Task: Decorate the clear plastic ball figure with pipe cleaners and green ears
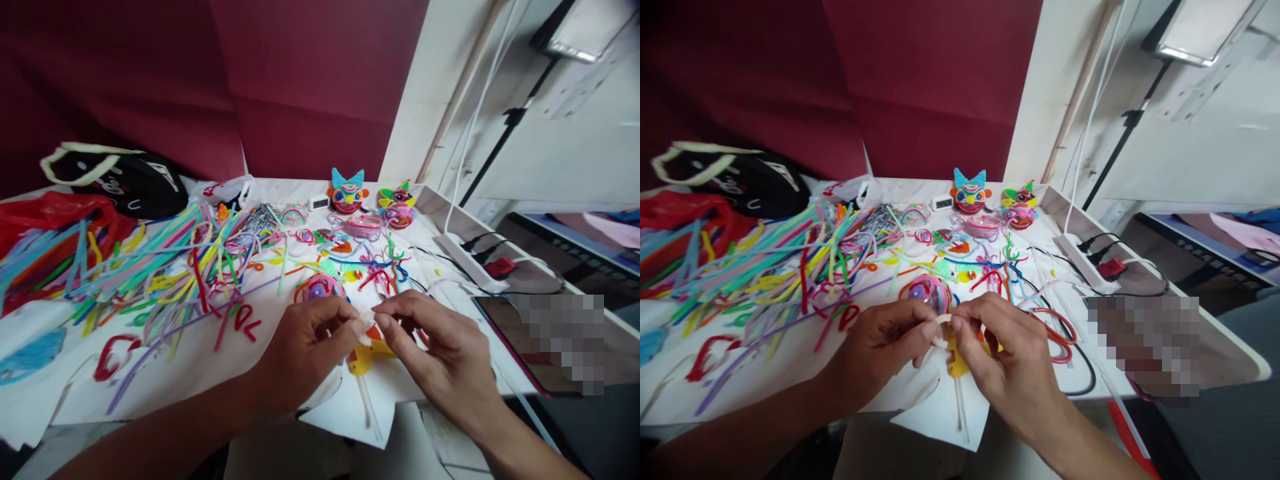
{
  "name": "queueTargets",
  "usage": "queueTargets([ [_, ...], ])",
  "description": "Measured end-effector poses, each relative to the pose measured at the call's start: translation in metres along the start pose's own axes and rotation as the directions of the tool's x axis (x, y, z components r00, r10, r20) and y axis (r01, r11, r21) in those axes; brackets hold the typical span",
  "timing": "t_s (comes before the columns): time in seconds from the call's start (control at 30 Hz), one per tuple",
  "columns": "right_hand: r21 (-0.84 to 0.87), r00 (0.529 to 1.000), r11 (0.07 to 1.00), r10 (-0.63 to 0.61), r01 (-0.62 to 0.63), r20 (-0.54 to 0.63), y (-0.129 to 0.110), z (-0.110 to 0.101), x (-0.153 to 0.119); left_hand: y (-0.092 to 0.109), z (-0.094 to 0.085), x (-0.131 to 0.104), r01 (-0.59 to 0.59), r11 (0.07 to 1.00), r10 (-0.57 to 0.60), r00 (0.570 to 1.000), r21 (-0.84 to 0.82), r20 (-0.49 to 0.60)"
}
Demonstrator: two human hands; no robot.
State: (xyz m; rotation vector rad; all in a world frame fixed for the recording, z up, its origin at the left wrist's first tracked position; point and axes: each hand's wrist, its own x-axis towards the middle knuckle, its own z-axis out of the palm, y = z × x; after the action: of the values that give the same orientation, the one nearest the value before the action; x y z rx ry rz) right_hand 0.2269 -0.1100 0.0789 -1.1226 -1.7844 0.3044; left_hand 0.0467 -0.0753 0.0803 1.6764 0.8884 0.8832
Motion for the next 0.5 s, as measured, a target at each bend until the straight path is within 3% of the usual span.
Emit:
queueTargets([
  [0.2,0.003,0.999,1.0,0.002,-0.003,0.046,0.0037,0.0001,0.0014,-0.0027,0.0001,0.0058,0.072,0.996,-0.071,0.997,-0.056,0.027],
  [0.5,-0.121,0.998,0.99,-0.064,0.066,0.026,0.0073,0.0059,-0.0008,-0.0093,0.0032,0.0084,-0.156,0.965,0.165,0.986,0.212,-0.026],
])
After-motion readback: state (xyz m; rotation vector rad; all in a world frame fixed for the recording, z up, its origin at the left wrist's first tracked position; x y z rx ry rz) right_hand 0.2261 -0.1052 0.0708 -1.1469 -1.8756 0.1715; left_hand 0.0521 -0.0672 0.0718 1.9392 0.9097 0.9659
